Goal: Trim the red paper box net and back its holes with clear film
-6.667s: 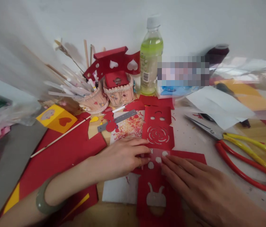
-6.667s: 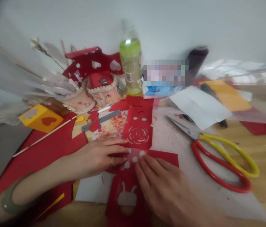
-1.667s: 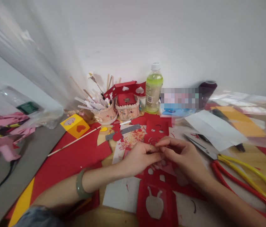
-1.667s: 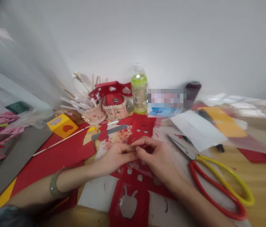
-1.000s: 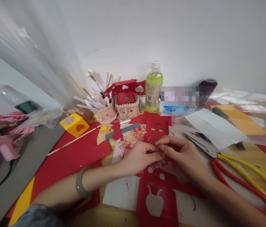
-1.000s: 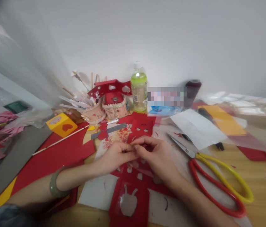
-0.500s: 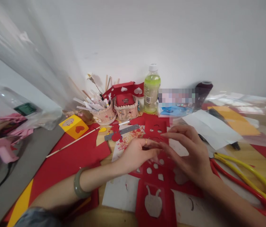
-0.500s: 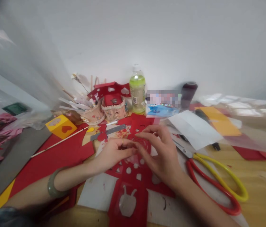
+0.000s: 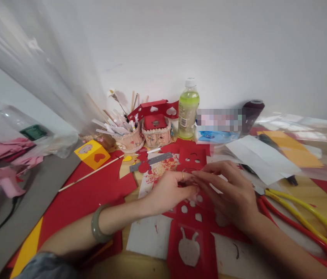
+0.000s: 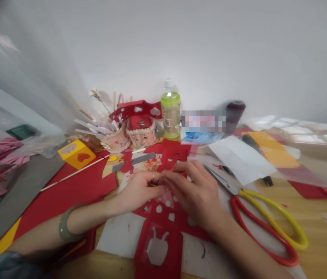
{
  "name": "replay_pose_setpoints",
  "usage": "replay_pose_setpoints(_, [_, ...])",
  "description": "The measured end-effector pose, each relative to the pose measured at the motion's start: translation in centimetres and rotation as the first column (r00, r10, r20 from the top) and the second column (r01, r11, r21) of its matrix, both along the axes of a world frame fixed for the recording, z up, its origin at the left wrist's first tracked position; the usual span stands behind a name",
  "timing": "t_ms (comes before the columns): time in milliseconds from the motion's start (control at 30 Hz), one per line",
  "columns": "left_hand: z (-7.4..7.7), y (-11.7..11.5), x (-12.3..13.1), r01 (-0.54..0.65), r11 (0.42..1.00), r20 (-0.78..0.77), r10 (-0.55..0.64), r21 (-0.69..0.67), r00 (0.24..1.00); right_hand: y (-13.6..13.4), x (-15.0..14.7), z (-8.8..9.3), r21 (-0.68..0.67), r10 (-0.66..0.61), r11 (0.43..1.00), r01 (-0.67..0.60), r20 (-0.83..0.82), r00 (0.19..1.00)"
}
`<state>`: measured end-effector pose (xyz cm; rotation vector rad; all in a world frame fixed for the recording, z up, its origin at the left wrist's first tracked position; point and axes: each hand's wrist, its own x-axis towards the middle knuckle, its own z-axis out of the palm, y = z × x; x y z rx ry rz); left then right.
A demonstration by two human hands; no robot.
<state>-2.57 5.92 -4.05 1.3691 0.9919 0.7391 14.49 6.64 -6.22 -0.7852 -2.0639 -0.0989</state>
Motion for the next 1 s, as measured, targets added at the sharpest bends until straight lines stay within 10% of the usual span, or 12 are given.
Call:
replay_pose_setpoints(333, [-0.6,0.3,-0.1,0.044,0.963,0.331,0.049,-0.266,0.942,0.0,0.2,-0.3,0.003,0.033,0.999,-0.034,0.049,0.998])
replay_pose_setpoints(667, [-1.0,0.4,0.1,-0.104,0.961,0.324,0.186,-0.255,0.928,-0.4,0.0,-0.3,0.051,0.082,0.995,-0.085,0.056,0.995])
replay_pose_setpoints(867, [-1.3,0.5,-0.2,0.069,0.928,0.403,0.091,-0.366,0.910,0.0,0.4,-0.6,0.011,0.063,0.998,-0.064,0.059,0.996])
replay_pose_setpoints(1000, [-1.4,0.8,-0.1,-0.105,0.945,0.333,0.211,-0.309,0.919,0.1,0.2,-0.5,0.027,0.064,0.997,-0.066,0.067,0.996])
